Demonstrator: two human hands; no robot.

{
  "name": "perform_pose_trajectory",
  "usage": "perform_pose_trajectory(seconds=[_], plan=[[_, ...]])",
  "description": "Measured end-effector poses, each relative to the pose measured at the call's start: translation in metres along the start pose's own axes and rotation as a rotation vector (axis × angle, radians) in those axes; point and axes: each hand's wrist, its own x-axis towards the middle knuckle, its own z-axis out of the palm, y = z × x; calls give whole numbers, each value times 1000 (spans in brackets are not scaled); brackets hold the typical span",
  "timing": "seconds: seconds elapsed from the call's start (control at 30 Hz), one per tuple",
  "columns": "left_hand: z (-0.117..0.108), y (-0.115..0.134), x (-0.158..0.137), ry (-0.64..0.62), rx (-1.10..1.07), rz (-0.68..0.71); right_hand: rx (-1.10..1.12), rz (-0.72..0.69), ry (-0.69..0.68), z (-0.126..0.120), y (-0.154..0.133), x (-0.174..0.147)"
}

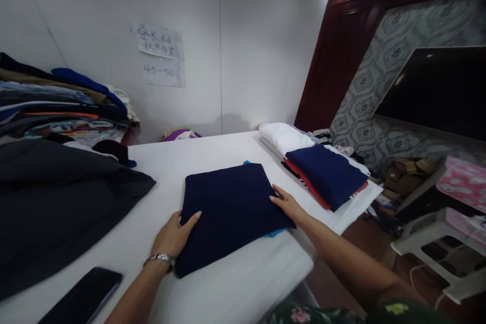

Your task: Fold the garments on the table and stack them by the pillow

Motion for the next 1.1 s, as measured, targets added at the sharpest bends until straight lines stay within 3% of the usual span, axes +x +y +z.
perform_pose_trajectory(seconds=[0.1,0.23,0.37,0.6,0.73,0.8,0.87,0.97,1.03,1.1], plan=[[1,-3,4,-13,-33,-1,188,137,4,-5,-5,-9],[1,-4,5,-17,-106,-18,298,261,-93,-8,-13,-14],[2,-3,1,-29,-208,-33,285,225,-185,-6,-19,-14],[7,16,-18,-67,-495,-45,228,84,-129,-23,-14,-6],[2,20,-23,-264,-397,-93,54,32,-170,-39,-3,-5],[-1,17,-21,-301,-330,-105,-93,14,-90,-45,2,-3],[1,13,-18,-127,-239,-54,-284,-35,13,-50,2,3],[13,11,-18,263,-61,224,-491,-200,39,-47,-9,21],[24,11,-20,325,18,451,-545,-298,-8,-38,-23,40],[35,11,-23,256,78,568,-578,-346,-61,-24,-39,62]])
